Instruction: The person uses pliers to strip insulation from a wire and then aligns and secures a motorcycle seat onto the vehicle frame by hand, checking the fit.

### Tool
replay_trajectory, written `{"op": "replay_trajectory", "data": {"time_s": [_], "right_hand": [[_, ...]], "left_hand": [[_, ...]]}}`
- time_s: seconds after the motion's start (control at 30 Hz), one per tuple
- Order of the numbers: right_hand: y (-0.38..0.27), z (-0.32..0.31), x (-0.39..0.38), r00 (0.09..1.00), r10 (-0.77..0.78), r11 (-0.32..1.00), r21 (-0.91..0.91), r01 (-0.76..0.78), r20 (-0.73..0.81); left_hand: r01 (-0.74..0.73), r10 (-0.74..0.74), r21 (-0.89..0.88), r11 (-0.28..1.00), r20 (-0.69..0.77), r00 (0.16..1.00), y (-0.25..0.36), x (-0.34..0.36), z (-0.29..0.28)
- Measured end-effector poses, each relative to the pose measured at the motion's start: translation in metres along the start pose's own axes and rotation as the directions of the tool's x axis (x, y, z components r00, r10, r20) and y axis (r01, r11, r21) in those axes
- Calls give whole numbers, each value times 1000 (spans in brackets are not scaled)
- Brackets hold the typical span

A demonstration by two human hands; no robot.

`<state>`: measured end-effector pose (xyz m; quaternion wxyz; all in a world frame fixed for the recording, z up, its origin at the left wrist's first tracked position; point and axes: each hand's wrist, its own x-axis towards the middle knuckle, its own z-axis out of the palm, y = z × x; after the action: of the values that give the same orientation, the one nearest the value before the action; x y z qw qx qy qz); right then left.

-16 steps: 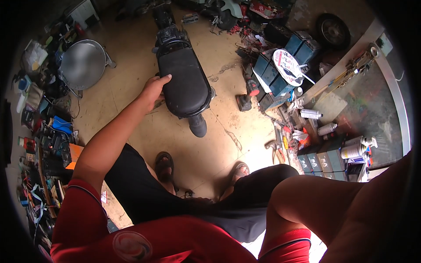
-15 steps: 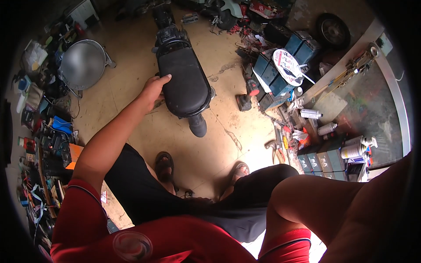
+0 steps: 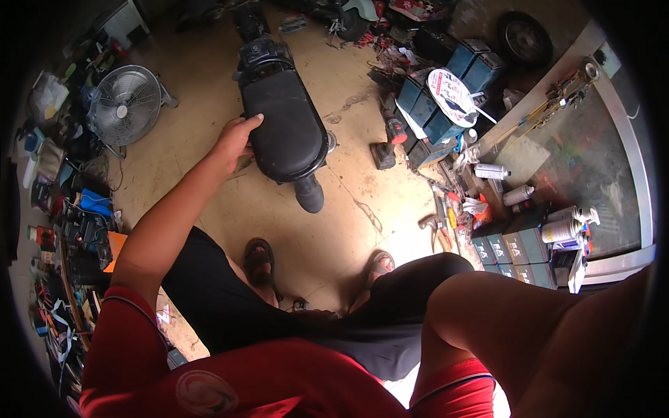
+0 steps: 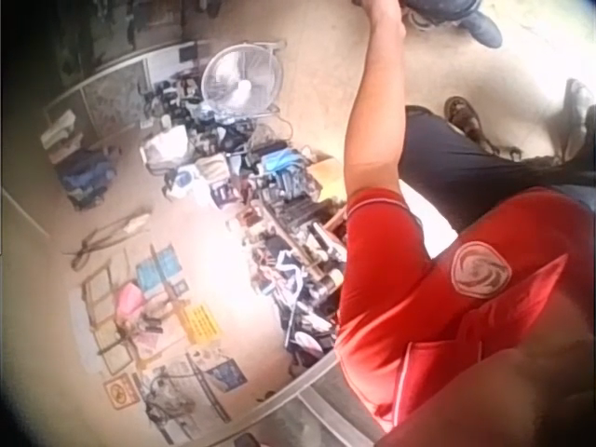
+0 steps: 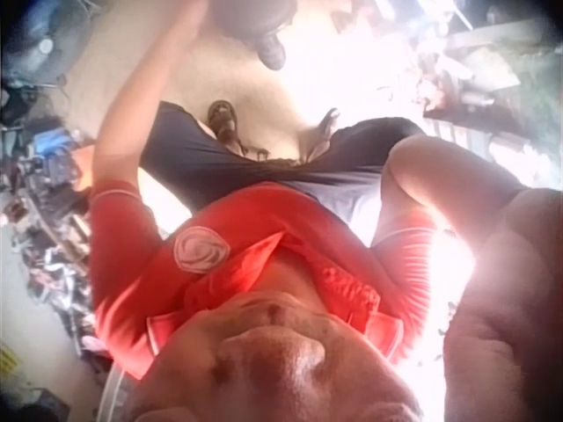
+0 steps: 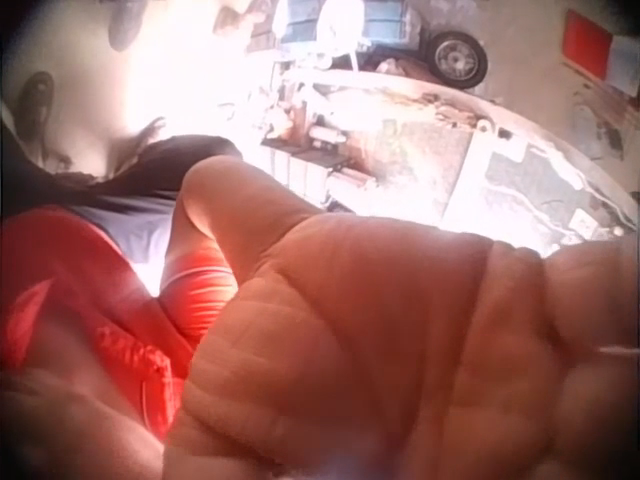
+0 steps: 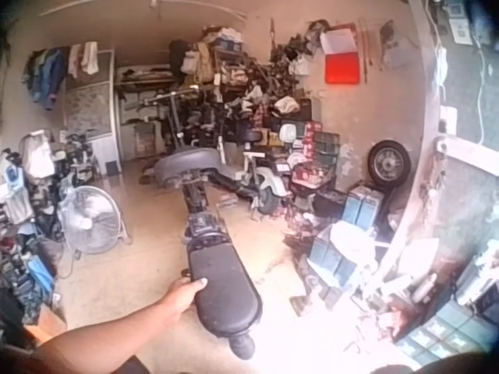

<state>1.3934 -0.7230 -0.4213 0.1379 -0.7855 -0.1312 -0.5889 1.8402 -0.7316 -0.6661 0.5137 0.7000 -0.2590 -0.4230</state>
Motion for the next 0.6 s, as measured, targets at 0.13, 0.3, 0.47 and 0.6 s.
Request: {"op": "replay_trajectory", "data": {"time_s": [0.13,0.3,0.47,0.6], "right_hand": [[-1,1,-8,999,32,999,-12,-33,-15],[6,3,-20,997,72,996,-42,-73,-27],[17,3,-39,994,102,992,-72,-105,-48],[27,5,-52,995,90,994,-59,-93,-50]], "left_hand": [[-6,6,-10,1000,2,1000,0,0,1],[13,-13,0,1000,26,1000,1,4,-1],[17,-16,46,999,-29,999,-1,6,-1],[-39,39,-8,999,-50,998,1,-7,-10]]}}
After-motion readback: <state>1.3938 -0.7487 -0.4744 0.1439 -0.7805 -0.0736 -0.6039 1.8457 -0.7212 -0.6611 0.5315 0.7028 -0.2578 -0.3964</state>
